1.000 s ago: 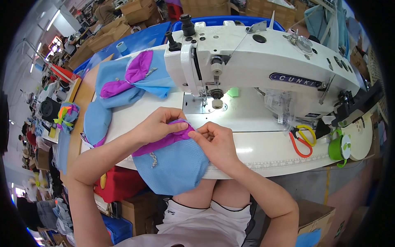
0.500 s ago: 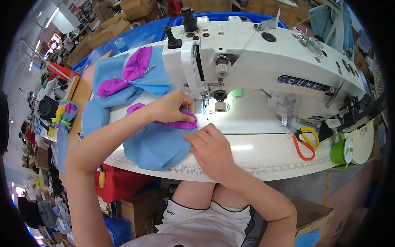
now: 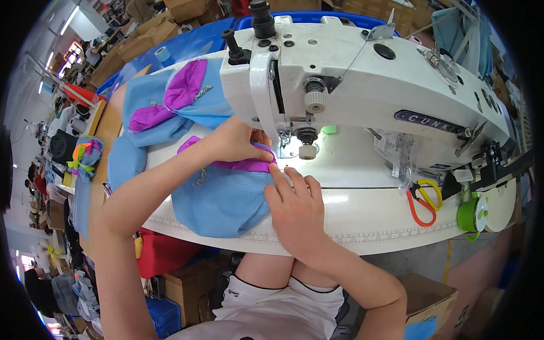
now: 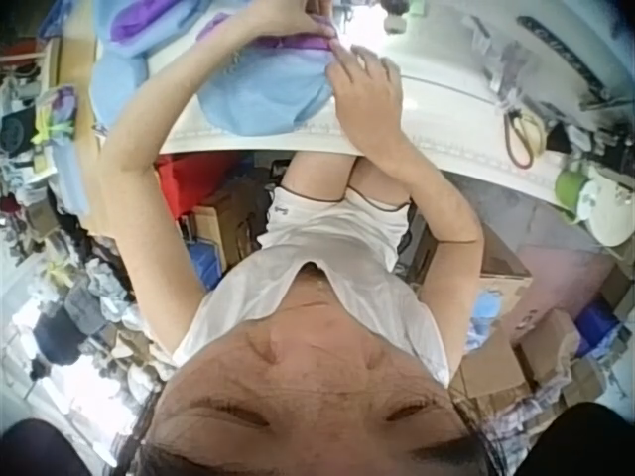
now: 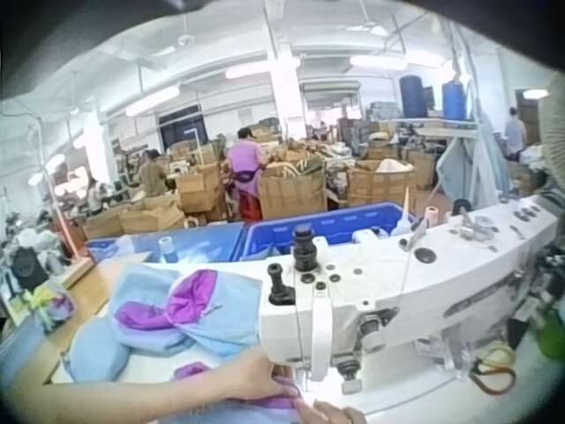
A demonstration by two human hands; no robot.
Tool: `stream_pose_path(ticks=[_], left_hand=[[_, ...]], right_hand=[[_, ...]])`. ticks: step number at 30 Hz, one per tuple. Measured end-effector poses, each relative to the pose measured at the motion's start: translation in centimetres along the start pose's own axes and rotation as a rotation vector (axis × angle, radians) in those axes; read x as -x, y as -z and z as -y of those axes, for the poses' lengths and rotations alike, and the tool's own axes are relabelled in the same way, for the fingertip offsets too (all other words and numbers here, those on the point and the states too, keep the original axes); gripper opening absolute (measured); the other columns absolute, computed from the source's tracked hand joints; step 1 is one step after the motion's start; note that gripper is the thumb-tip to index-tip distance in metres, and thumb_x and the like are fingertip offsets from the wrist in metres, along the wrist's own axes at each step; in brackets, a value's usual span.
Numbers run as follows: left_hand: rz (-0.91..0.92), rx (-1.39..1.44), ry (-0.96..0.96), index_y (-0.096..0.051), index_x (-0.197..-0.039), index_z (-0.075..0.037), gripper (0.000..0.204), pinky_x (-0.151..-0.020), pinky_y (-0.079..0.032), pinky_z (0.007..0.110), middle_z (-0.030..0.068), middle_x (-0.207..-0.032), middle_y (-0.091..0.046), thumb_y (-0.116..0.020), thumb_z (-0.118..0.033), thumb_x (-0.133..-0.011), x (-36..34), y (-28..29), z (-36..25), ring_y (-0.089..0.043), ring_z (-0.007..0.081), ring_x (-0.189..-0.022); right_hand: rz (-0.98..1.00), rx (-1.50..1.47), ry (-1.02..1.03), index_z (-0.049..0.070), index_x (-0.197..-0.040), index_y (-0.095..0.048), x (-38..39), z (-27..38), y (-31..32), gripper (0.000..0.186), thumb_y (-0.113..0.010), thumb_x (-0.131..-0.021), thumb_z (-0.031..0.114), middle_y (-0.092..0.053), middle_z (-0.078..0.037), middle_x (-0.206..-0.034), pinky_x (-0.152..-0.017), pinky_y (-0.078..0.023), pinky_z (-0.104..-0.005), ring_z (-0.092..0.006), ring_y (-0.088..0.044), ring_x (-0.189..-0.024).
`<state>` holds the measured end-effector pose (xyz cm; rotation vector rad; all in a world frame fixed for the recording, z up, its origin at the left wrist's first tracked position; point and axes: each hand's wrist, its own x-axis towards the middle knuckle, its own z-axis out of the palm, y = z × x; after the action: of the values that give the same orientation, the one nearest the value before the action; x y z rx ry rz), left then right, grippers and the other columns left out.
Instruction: Sewing fabric components together using an industrial sewing machine and then bundling the finished products with colorful ribbons.
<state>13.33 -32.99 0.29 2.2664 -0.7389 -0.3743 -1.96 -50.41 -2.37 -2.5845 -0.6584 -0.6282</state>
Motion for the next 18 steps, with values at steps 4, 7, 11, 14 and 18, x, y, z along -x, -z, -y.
stream_pose_path(ticks=[4, 7, 11, 14, 18], left_hand=[[-0.078, -0.194, 0.081, -0.07, -0.078, -0.004, 0.026, -0.073, -0.052, 0.039, 0.0117, -0.08, -0.07, -0.086, -0.019, -0.066, 1.7, 0.8, -3.7, -0.068, 0.03, -0.078], [-0.304, -0.562, -0.166, -0.068, -0.084, -0.006, 0.021, -0.085, -0.047, 0.04, 0.009, -0.091, -0.069, -0.082, -0.014, -0.069, 4.0, 0.8, -4.7, -0.065, 0.0292, -0.092], [-0.216, -0.306, -0.328, -0.07, -0.104, -0.006, 0.026, -0.095, -0.044, 0.041, 0.0097, -0.114, -0.065, -0.074, -0.007, -0.079, 7.1, -2.6, -4.0, -0.059, 0.0288, -0.112], [-0.28, -0.365, -0.344, -0.069, -0.112, -0.003, 0.029, -0.096, -0.044, 0.042, 0.0117, -0.119, -0.064, -0.069, -0.005, -0.082, 7.4, -3.8, -2.6, -0.058, 0.0306, -0.111], [-0.299, -0.371, -0.374, -0.069, -0.114, -0.003, 0.03, -0.096, -0.044, 0.041, 0.0109, -0.119, -0.064, -0.066, -0.003, -0.084, 6.5, -3.6, -1.7, -0.058, 0.0311, -0.111]], right_hand=[[0.004, 0.009, -0.002, 0.005, -0.091, -0.061, -0.1, -0.2, 0.3, 0.018, -0.063, -0.074, 0.005, -0.064, -0.016, -0.129, -0.098, -0.041, -0.047, -0.0313, -0.058, -0.117], [0.003, 0.008, -0.007, 0.005, -0.092, -0.061, -0.1, -0.2, 0.3, 0.018, -0.063, -0.073, 0.005, -0.064, -0.015, -0.129, -0.098, -0.041, -0.047, -0.0308, -0.059, -0.115], [0.012, 0.018, -0.012, 0.005, -0.09, -0.06, -0.1, -0.1, 0.3, 0.017, -0.063, -0.074, 0.006, -0.064, -0.015, -0.128, -0.098, -0.041, -0.0466, -0.0304, -0.059, -0.114], [-0.008, 0.026, 0.0, 0.004, -0.092, -0.062, 0.0, -0.2, 0.4, 0.019, -0.063, -0.074, 0.007, -0.065, -0.015, -0.127, -0.098, -0.041, -0.0462, -0.0304, -0.059, -0.114], [-0.034, 0.052, 0.011, 0.001, -0.103, -0.067, 0.3, -0.3, 0.3, 0.027, -0.064, -0.077, 0.008, -0.065, -0.016, -0.125, -0.098, -0.042, -0.0459, -0.0299, -0.06, -0.113]])
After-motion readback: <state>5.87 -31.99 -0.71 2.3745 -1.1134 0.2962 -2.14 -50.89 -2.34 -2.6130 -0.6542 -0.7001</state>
